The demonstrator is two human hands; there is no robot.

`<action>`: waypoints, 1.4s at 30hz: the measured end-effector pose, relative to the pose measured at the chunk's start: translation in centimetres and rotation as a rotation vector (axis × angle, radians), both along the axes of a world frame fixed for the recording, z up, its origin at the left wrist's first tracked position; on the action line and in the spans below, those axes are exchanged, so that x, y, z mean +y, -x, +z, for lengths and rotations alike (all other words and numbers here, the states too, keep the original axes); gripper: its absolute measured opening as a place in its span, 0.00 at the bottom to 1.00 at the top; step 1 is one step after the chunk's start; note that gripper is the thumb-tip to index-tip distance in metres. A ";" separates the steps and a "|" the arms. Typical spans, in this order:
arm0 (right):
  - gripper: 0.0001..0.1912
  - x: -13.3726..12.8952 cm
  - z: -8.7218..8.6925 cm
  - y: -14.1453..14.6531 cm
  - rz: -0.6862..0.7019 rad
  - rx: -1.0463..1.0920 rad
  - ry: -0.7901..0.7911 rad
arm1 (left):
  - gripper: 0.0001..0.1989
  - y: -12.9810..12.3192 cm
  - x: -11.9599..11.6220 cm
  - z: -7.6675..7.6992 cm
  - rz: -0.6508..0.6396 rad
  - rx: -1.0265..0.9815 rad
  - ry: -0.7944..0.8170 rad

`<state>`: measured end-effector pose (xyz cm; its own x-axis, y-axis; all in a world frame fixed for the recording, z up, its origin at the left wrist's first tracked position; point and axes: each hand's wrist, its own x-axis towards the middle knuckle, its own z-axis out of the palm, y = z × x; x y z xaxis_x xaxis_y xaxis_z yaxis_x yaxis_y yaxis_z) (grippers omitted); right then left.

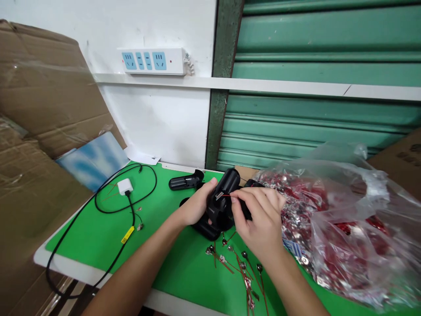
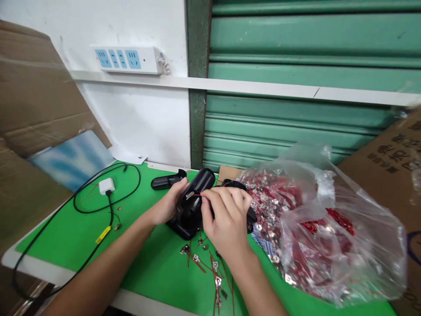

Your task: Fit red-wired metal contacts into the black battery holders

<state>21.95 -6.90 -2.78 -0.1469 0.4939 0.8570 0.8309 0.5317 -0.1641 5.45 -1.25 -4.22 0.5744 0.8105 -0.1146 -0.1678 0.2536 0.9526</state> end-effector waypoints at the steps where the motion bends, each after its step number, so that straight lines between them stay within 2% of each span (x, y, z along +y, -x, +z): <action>1: 0.04 0.0 -0.1 0.0 -0.002 -0.004 -0.004 | 0.37 0.1 0.0 0.0 -0.001 -0.004 -0.014; 6: 0.04 0.1 -0.2 0.0 0.003 -0.020 -0.014 | 0.29 0.5 -0.2 0.3 -0.010 -0.035 -0.093; 17: 0.05 -0.3 0.2 -0.2 0.010 -0.081 -0.069 | 0.33 1.4 -0.1 1.2 -0.048 0.128 -0.368; 27: 0.05 -0.3 0.2 -0.2 0.027 -0.063 -0.043 | 0.33 1.1 0.0 1.4 -0.071 0.088 -0.341; 34: 0.06 -0.2 0.2 -0.3 0.026 -0.080 0.000 | 0.28 1.4 -0.2 1.6 -0.057 0.195 -0.399; 39: 0.06 -0.1 0.2 -0.3 0.011 -0.086 0.023 | 0.21 1.1 -0.4 2.0 -0.024 0.242 -0.429; 42: 0.06 0.0 0.2 -0.3 0.018 -0.077 0.030 | 0.20 1.0 -0.4 1.9 -0.017 0.249 -0.419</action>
